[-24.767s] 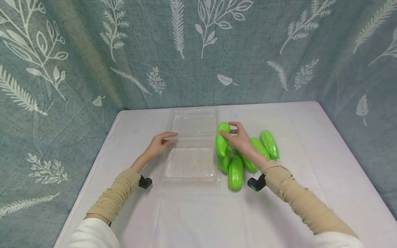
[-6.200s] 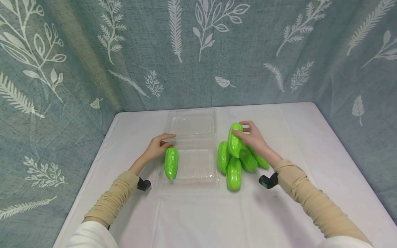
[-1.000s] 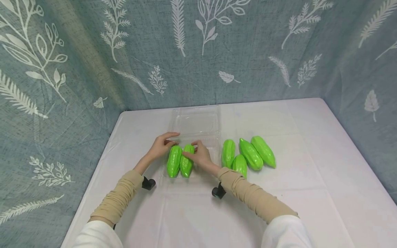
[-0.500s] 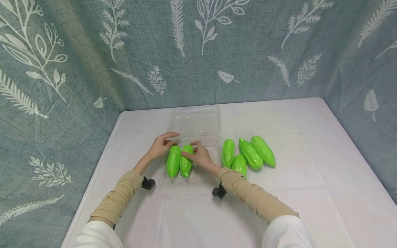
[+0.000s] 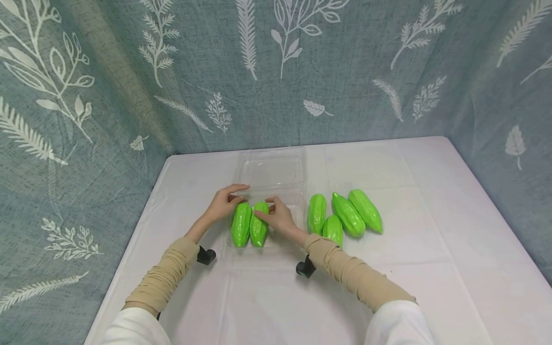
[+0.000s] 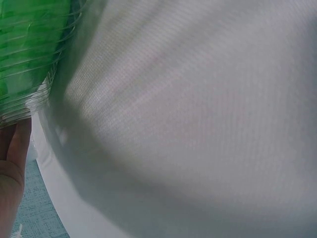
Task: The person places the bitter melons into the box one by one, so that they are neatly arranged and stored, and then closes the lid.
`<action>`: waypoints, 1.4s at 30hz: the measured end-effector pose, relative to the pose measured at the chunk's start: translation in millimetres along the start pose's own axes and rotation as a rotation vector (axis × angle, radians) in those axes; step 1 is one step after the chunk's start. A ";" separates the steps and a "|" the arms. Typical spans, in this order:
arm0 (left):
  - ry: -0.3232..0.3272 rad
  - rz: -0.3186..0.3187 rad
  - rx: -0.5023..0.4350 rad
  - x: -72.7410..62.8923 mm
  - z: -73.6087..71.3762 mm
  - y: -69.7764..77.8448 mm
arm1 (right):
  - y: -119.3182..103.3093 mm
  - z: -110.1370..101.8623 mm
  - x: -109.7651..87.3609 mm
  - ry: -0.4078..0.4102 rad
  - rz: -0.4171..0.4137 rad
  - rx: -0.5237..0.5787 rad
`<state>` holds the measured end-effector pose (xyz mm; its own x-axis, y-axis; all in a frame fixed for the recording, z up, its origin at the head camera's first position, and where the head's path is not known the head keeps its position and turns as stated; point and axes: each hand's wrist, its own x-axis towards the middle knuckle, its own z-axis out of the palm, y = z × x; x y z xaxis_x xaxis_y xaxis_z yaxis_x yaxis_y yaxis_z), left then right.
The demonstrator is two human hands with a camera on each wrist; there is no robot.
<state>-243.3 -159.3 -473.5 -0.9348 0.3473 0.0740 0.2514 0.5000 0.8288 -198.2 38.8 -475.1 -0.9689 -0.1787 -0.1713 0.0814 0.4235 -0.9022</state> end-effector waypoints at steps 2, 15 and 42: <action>0.001 0.003 0.003 -0.1 -0.2 0.3 | 0.3 0.2 0.2 0.002 -0.004 -0.001; 0.001 0.000 0.009 0.1 -0.1 0.4 | -0.4 -1.5 -1.1 0.011 -0.012 0.004; 0.002 0.011 0.026 -3.5 -1.0 9.5 | -3.0 -21.1 -9.2 -0.014 -0.005 0.000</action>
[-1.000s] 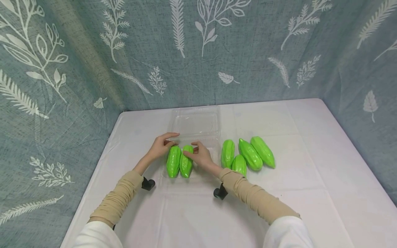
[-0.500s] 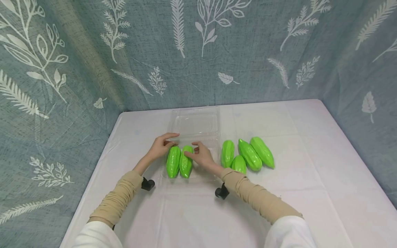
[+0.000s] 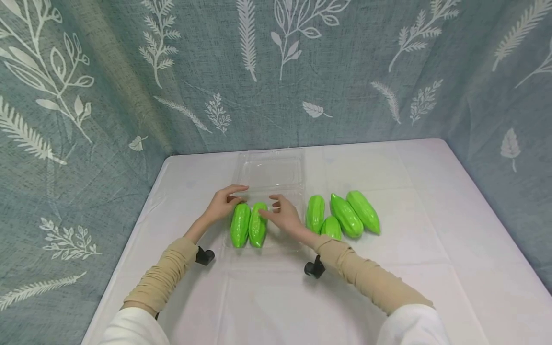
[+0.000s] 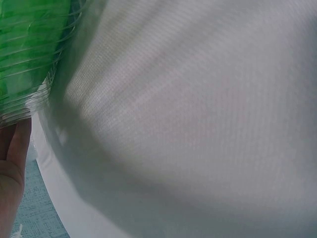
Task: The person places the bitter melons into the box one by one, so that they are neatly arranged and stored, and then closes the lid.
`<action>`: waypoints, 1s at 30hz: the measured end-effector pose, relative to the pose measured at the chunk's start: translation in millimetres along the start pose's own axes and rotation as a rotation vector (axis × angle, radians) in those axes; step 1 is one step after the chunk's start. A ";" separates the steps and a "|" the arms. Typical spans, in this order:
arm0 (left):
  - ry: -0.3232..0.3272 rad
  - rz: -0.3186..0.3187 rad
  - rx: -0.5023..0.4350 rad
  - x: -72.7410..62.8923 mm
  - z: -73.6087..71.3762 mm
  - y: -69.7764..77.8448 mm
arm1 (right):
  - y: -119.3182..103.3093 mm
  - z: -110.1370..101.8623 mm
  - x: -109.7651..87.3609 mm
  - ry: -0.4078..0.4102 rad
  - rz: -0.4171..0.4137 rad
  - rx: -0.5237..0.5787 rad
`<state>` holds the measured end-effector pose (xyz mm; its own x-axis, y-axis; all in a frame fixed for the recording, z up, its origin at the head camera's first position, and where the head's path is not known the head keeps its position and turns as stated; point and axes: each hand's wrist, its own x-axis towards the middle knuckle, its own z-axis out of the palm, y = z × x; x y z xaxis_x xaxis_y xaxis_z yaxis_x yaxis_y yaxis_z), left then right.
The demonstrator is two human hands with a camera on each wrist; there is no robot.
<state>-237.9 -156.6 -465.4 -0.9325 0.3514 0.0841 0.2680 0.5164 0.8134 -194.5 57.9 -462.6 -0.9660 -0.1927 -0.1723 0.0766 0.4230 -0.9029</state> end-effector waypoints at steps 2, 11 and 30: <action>0.002 -0.008 0.007 3.8 2.0 -10.7 | -0.2 -2.2 -0.8 0.000 -0.010 0.012; 0.011 0.008 -0.005 3.6 0.4 -8.4 | -5.0 -16.2 -4.5 -0.005 -0.078 -0.017; 0.014 0.013 0.005 5.4 1.5 -6.4 | -1.0 -47.1 -10.2 -0.069 -0.181 0.021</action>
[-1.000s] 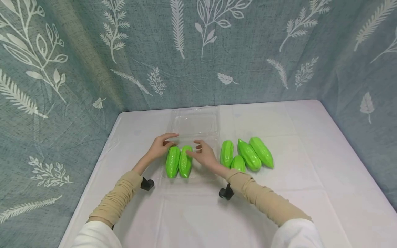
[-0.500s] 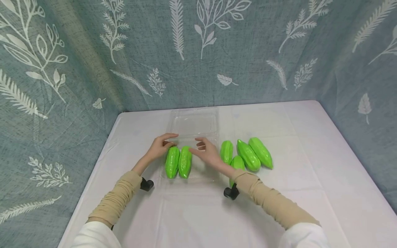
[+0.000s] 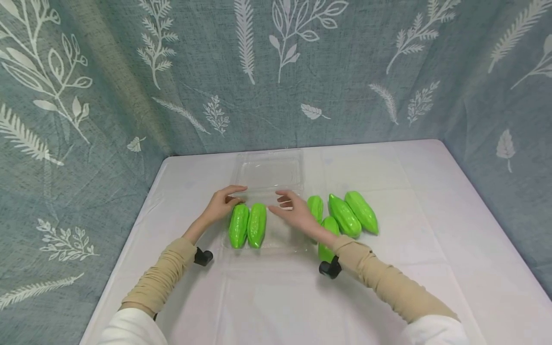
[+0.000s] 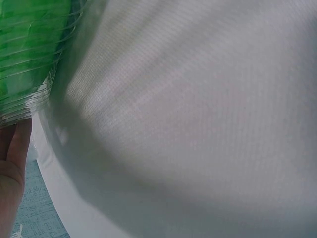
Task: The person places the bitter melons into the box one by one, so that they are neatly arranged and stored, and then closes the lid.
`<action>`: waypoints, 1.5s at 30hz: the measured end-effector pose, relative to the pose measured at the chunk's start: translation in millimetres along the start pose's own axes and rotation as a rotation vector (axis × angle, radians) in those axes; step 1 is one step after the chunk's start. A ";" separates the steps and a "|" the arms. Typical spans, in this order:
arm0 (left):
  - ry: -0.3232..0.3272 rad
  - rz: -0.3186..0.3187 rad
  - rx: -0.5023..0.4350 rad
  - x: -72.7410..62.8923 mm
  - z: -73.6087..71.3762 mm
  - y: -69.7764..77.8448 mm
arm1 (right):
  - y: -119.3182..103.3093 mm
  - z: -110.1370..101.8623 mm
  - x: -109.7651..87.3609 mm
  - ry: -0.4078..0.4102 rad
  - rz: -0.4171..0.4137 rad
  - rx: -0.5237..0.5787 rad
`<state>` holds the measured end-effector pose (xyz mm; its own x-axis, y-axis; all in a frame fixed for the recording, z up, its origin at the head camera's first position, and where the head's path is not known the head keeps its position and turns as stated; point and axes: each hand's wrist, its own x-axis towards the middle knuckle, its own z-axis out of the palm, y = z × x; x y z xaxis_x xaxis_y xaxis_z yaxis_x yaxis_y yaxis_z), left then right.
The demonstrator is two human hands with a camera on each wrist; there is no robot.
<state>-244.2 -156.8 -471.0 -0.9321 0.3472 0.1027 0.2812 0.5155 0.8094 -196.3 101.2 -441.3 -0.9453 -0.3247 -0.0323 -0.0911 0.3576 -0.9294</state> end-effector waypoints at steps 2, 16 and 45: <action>0.000 -0.001 -0.007 0.2 0.2 0.0 | -0.9 -3.6 -1.2 0.005 -0.012 0.002; 0.001 -0.013 -0.005 1.7 1.3 -4.5 | -0.5 -30.1 -10.6 0.009 -0.011 -0.036; 0.010 -0.018 -0.005 4.6 3.0 -5.3 | 14.0 -98.6 -21.6 0.132 0.008 -0.052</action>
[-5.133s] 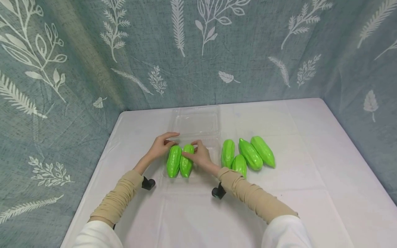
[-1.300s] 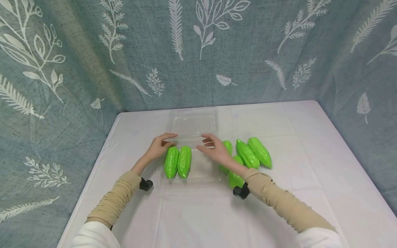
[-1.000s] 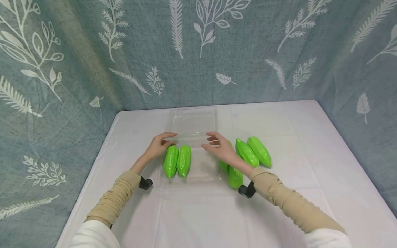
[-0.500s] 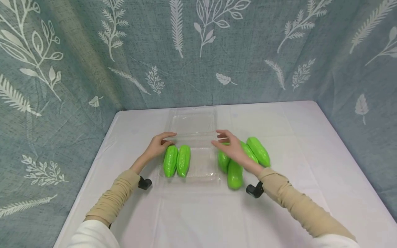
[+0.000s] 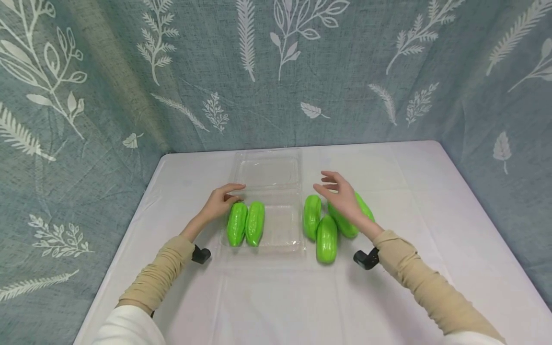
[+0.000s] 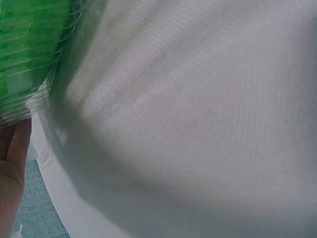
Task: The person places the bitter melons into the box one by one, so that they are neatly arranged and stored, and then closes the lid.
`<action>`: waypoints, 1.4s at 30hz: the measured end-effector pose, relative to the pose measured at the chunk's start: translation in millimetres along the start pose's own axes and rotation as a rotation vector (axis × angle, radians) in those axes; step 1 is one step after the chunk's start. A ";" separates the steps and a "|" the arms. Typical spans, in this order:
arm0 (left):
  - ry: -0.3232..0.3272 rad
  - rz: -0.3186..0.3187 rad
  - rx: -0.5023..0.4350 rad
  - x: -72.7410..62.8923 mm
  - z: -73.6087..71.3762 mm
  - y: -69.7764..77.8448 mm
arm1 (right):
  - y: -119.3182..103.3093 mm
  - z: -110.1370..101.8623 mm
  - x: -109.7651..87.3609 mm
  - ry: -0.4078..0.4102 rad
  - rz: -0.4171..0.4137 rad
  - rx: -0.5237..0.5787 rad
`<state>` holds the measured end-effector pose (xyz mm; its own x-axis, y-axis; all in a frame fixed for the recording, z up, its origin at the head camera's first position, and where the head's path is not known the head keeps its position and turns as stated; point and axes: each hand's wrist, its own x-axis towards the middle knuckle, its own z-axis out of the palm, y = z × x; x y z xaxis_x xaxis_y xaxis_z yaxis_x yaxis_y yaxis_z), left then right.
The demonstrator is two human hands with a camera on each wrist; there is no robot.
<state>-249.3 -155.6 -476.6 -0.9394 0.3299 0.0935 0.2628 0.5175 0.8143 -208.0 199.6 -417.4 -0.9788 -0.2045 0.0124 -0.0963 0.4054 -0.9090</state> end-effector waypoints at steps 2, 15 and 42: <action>0.001 -0.009 0.002 0.2 0.1 -0.1 | 0.9 -4.7 0.8 0.005 0.008 -0.004; 0.004 0.007 -0.005 -0.2 -0.6 4.4 | 13.2 -35.8 1.7 0.068 0.057 -0.061; -0.002 -0.016 -0.001 0.2 -0.6 7.8 | 39.4 -71.7 8.7 0.139 0.135 -0.134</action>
<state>-247.6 -151.9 -469.9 -0.9431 0.3230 0.0793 0.2473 0.5218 0.8164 -233.3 277.7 -423.2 -0.9990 -0.0196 -0.0402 0.0233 0.5378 -0.8428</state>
